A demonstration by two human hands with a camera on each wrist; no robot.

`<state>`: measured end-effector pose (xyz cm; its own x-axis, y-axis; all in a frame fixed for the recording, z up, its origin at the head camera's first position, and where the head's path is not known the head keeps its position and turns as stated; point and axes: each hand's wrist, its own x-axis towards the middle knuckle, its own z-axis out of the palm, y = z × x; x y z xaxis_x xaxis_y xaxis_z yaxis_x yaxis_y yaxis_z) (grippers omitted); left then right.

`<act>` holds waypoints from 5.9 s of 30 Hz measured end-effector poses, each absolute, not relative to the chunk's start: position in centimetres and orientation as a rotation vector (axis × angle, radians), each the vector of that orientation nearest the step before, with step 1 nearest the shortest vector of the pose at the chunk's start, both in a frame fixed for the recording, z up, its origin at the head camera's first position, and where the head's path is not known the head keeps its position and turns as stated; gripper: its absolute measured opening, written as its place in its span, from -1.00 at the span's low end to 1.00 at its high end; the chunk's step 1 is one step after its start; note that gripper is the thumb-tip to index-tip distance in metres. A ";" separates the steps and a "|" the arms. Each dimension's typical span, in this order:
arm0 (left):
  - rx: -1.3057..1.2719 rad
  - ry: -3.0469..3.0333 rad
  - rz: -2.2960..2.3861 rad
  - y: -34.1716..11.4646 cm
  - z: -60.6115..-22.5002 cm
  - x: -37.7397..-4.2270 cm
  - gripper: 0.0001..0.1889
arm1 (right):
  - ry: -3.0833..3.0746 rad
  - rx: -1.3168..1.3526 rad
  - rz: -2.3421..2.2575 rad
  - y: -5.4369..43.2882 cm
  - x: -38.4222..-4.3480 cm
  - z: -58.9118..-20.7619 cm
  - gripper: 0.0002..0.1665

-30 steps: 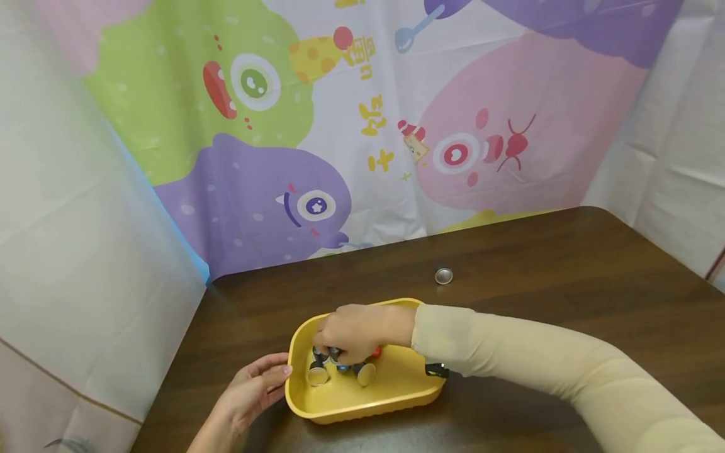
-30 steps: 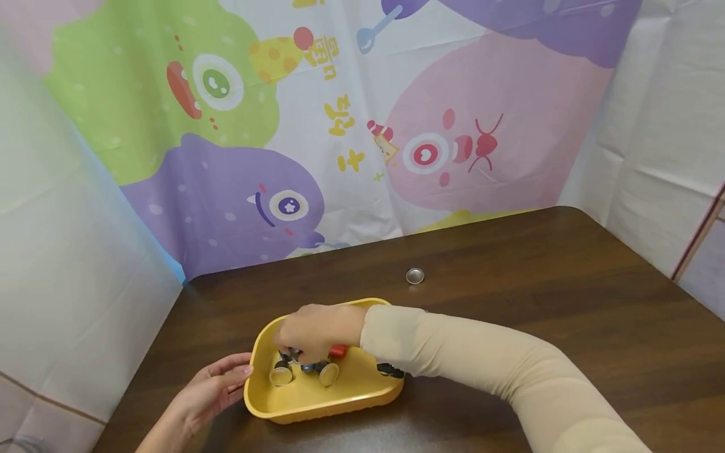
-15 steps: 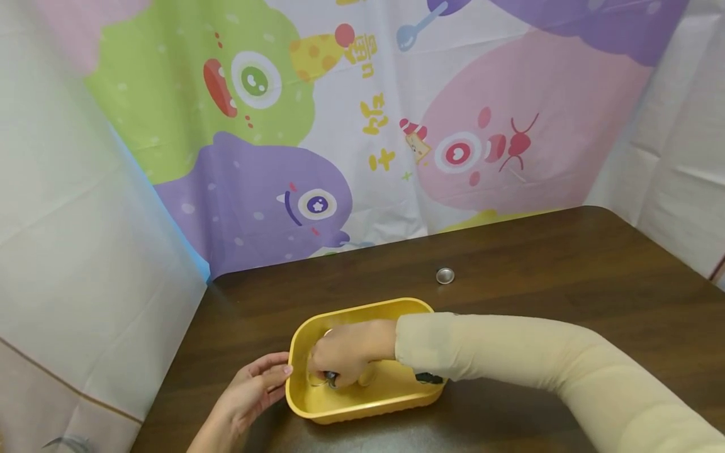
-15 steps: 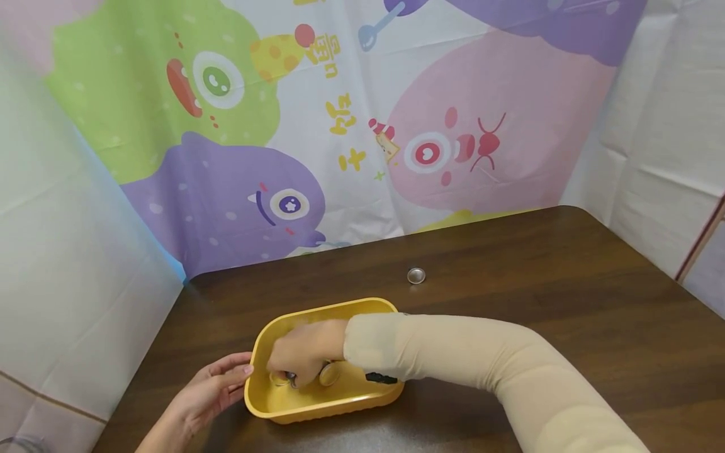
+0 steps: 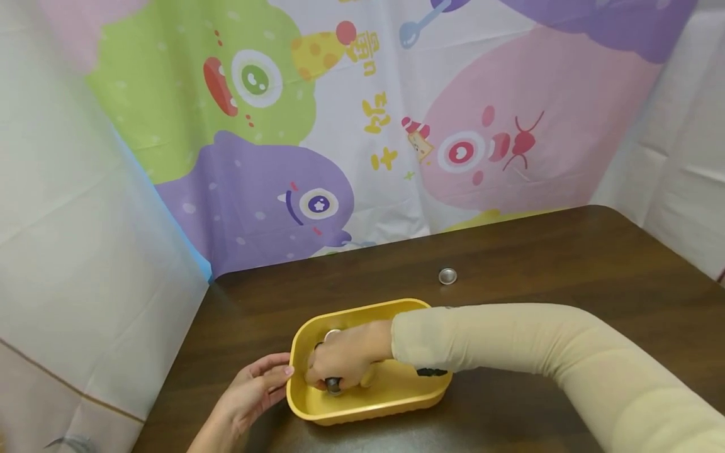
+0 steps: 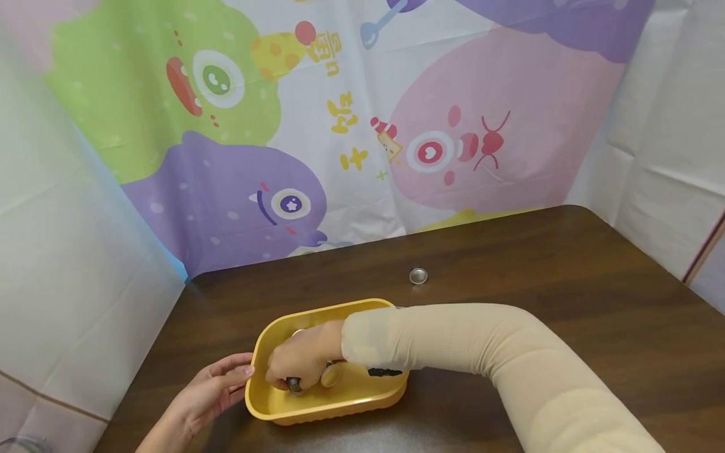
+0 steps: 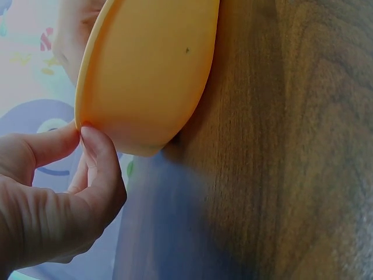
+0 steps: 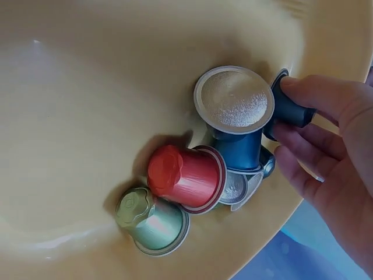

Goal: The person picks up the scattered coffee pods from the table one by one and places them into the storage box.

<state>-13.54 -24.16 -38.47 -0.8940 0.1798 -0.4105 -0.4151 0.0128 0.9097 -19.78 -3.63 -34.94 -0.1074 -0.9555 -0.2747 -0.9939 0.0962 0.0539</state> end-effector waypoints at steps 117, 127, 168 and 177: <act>-0.294 1.990 1.921 -24.1 -38.1 -13.6 -0.60 | 2.943 -1.205 -0.402 18.4 -29.5 -39.7 -0.83; -0.283 1.965 1.935 -24.2 -38.4 -13.5 -0.59 | 2.966 -1.279 -0.402 18.4 -28.0 -39.6 -0.81; -0.299 1.961 1.928 -24.2 -38.1 -13.4 -0.61 | 3.117 -1.620 -0.224 17.7 -22.5 -36.7 -0.69; -0.287 1.971 1.924 -24.1 -38.0 -13.5 -0.57 | 3.116 -1.720 -0.228 17.1 -21.5 -35.3 -0.70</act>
<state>-13.46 -24.09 -38.05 -0.9106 0.1104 -0.3982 -0.3954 0.0469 0.9173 -21.45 17.06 -35.30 -0.4668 -0.7787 0.4193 -0.8314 0.5480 0.0921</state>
